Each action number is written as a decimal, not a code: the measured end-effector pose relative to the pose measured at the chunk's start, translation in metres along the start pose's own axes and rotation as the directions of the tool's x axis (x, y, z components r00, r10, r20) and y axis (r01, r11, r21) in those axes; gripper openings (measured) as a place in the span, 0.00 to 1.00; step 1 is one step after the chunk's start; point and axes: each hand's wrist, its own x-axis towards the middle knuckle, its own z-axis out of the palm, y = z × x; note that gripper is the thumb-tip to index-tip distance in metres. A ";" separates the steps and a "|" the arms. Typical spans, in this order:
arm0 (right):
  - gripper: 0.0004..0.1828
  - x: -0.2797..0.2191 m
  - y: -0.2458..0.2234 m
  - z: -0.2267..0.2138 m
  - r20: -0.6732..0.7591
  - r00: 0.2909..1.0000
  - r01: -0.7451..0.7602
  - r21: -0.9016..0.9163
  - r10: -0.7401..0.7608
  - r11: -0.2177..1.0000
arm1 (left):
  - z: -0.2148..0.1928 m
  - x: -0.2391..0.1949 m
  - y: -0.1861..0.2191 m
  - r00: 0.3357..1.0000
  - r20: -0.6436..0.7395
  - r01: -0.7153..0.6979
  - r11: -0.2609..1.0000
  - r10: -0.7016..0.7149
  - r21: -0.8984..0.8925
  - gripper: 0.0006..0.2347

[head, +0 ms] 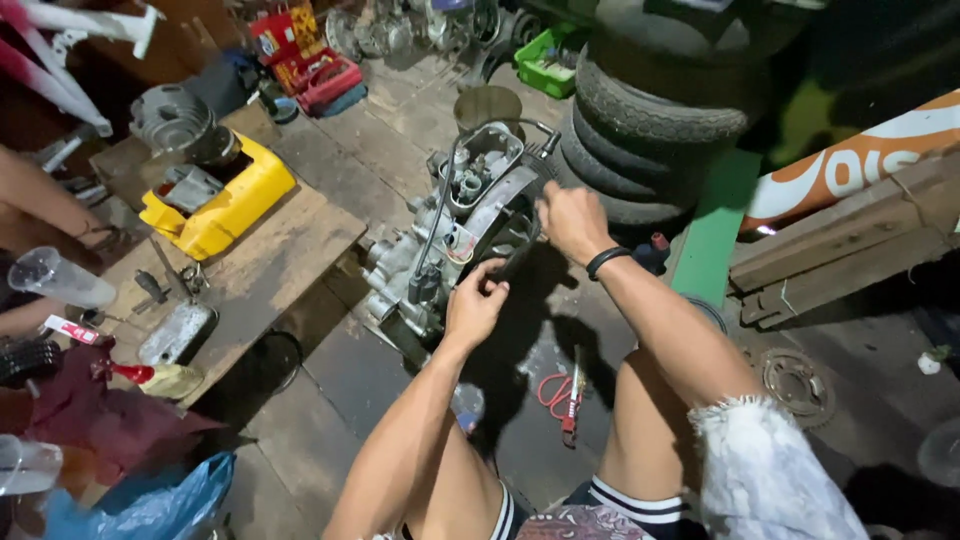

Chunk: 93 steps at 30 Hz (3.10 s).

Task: Cleaning a motorcycle engine casing by scrubbing with a wire brush and scraping off residue with a metal tool.

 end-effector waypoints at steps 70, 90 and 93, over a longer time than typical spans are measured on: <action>0.15 -0.037 0.017 0.039 0.029 0.995 -0.103 0.087 0.101 0.991 | 0.001 -0.008 0.040 0.993 0.005 0.115 0.986 -0.116 0.123 0.19; 0.13 -0.041 0.009 0.031 -0.008 0.992 -0.126 0.114 0.128 0.985 | 0.008 -0.011 0.039 0.987 -0.022 0.159 0.980 -0.157 0.122 0.17; 0.09 -0.040 0.010 0.033 -0.120 0.992 0.045 0.010 -0.043 0.999 | 0.005 -0.010 0.042 0.991 -0.037 0.136 0.983 -0.132 0.124 0.17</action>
